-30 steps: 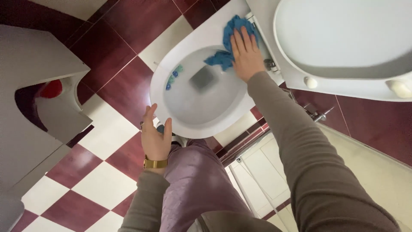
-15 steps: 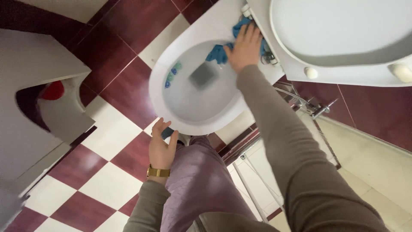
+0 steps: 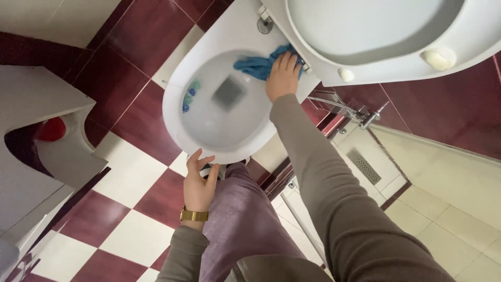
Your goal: Cleaning the bathroom sink, faucet, and toilet using a cloth and cleaning spray, followed by organizing items in a drawer.
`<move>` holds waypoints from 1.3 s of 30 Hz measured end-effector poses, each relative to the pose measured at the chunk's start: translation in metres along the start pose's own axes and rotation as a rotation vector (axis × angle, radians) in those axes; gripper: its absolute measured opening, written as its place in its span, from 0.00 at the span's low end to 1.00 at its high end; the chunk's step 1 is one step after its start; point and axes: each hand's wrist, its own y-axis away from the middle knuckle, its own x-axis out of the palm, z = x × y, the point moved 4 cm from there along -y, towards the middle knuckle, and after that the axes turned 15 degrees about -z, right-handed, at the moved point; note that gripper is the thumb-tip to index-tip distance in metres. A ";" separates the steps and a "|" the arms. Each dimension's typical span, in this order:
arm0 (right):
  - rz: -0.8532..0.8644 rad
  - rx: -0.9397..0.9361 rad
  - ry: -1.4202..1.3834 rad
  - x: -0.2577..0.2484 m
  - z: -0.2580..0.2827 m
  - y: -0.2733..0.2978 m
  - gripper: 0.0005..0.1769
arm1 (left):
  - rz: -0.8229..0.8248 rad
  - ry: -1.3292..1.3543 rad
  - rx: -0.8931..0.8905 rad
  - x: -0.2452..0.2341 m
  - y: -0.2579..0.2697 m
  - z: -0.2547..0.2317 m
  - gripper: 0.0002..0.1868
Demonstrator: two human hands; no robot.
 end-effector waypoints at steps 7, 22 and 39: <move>-0.234 -0.218 -0.217 -0.014 -0.029 0.047 0.36 | 0.001 -0.044 0.004 -0.005 0.001 0.019 0.31; -0.221 -0.054 -0.354 0.029 -0.081 0.084 0.37 | 0.086 -0.113 0.099 0.007 0.007 0.021 0.31; 0.495 0.262 -0.600 -0.053 -0.049 0.230 0.33 | 0.338 -0.212 0.211 0.062 -0.010 0.017 0.24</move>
